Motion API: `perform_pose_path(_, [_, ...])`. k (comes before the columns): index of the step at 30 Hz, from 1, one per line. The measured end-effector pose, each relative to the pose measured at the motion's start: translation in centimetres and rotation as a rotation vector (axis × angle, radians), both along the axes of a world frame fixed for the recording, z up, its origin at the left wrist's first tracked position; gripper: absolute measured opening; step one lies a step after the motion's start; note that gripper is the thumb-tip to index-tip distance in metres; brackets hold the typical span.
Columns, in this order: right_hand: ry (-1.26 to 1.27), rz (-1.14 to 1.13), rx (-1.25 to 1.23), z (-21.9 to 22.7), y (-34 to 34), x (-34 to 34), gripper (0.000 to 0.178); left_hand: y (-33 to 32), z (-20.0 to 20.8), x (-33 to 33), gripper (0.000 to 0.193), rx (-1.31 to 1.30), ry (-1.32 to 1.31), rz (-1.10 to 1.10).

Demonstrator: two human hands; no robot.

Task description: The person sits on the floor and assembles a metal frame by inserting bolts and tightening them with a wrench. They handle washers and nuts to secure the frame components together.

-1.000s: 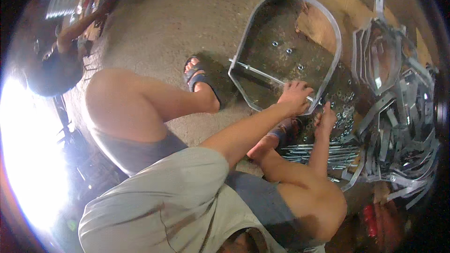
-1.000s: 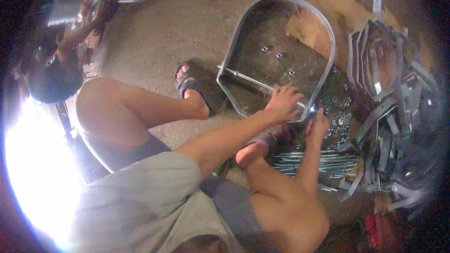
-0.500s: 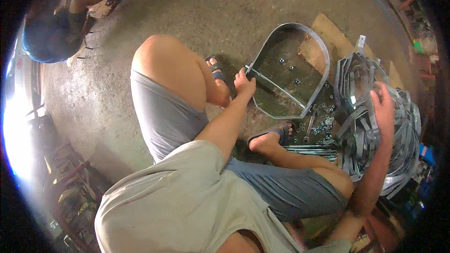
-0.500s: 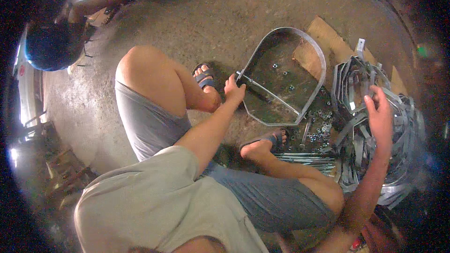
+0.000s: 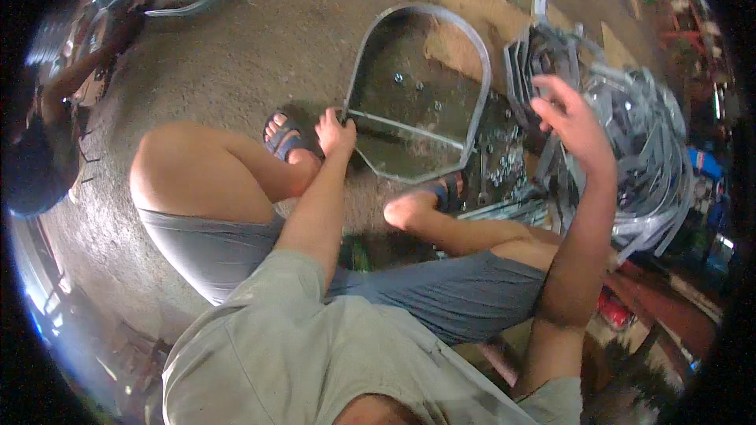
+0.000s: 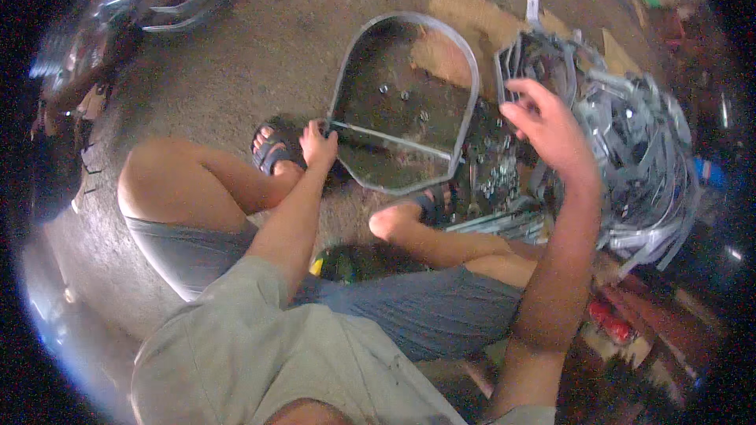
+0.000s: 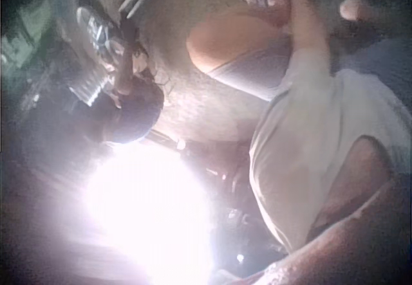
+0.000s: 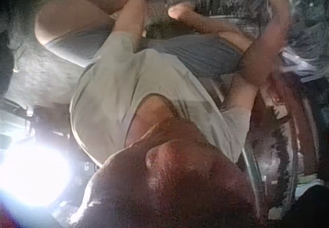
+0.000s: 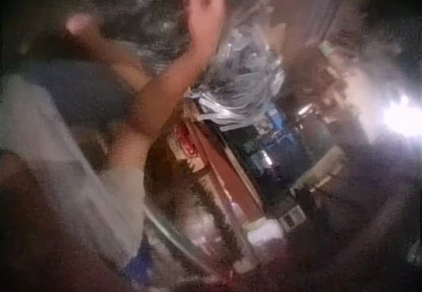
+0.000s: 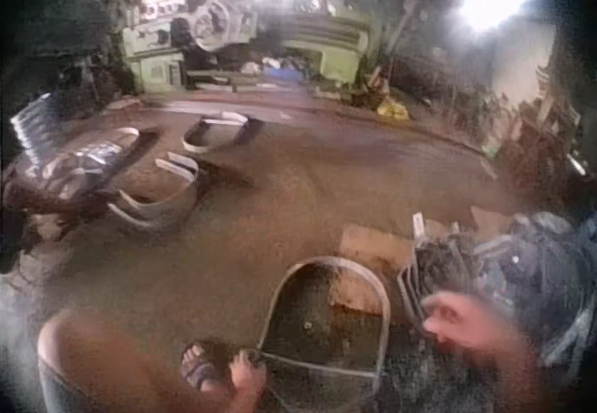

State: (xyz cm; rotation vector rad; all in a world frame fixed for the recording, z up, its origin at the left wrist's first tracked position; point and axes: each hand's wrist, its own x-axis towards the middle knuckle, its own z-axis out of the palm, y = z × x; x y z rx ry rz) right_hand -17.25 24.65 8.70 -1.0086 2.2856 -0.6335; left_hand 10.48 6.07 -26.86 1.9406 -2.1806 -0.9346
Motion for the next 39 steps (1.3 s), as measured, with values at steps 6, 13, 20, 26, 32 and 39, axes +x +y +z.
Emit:
perform_pose_path(6, [0.156,0.037,0.034,-1.4,1.4,-2.2,0.039,6.2,3.8,-5.3,0.038,-0.126,0.138,-0.527])
perform_pose_path(13, [-0.07,-0.085,-0.134,1.9,4.7,-2.4,0.038,15.0,1.0,-10.8,0.043,-0.079,0.022,-1.409])
perform_pose_path(20, [-0.027,-0.199,-0.148,3.5,6.8,-4.5,0.04,14.6,-1.0,-12.1,0.022,-0.008,0.067,-1.397])
perform_pose_path(26, [0.009,-0.188,-0.19,2.1,6.5,-4.8,0.037,11.0,-1.9,-10.9,0.024,-0.086,0.365,-0.929])
perform_pose_path(32, [-0.011,-0.203,-0.17,2.1,6.4,-4.5,0.037,0.9,-2.6,-12.2,0.019,-0.335,0.344,-0.53])
perform_pose_path(39, [-0.056,-0.156,-0.12,3.1,3.9,-4.6,0.037,-3.5,-2.6,-15.3,0.024,-0.215,-0.056,-0.841])
